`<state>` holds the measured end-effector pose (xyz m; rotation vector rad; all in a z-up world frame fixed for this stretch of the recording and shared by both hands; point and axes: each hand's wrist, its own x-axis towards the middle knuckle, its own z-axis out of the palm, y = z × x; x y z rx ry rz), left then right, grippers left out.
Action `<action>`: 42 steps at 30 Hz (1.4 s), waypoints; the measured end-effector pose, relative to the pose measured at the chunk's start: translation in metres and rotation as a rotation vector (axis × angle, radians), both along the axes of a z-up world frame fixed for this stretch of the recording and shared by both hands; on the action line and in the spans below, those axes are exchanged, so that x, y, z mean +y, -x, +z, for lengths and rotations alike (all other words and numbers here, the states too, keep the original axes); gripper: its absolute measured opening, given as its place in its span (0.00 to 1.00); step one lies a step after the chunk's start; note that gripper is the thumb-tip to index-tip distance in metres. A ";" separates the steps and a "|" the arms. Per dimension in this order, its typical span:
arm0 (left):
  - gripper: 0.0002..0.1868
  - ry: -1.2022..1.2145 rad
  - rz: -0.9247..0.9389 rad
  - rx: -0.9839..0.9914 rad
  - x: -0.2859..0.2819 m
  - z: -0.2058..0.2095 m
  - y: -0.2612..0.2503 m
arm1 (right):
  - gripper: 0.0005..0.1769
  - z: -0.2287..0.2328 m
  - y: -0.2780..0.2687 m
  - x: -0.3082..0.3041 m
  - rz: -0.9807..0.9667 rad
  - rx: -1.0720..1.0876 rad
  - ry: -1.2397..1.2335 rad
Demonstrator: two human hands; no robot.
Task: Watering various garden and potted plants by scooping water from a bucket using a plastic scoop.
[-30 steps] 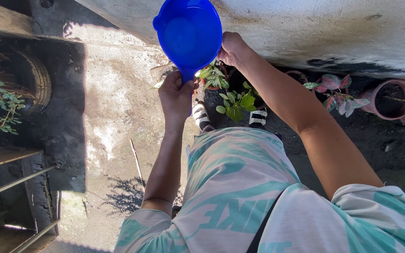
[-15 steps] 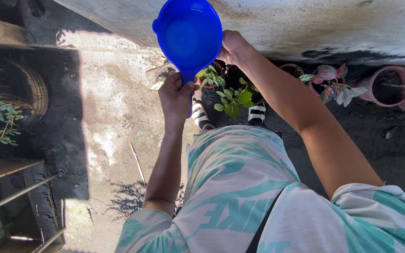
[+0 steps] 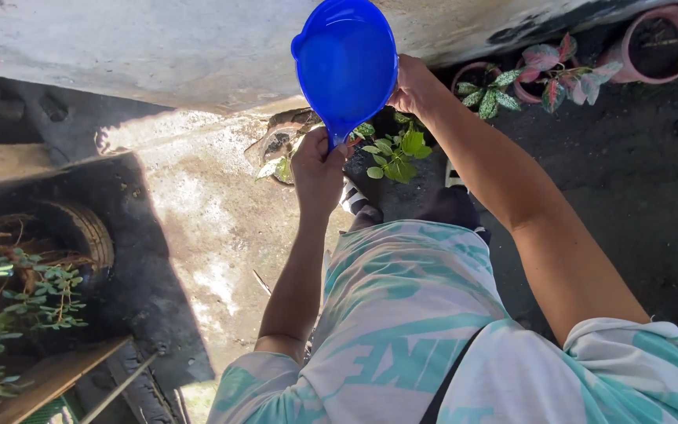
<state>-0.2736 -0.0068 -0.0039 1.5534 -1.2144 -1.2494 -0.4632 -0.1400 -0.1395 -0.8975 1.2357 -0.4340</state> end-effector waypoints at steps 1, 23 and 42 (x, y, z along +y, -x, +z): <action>0.13 0.023 -0.018 -0.029 0.000 -0.001 0.006 | 0.06 0.000 0.007 0.003 -0.016 -0.001 -0.003; 0.15 0.032 -0.024 0.119 0.014 0.010 0.098 | 0.05 0.031 0.100 0.024 -0.099 -0.009 0.051; 0.16 0.059 -0.032 0.044 0.004 0.005 0.095 | 0.06 0.049 0.098 0.017 -0.098 -0.068 0.089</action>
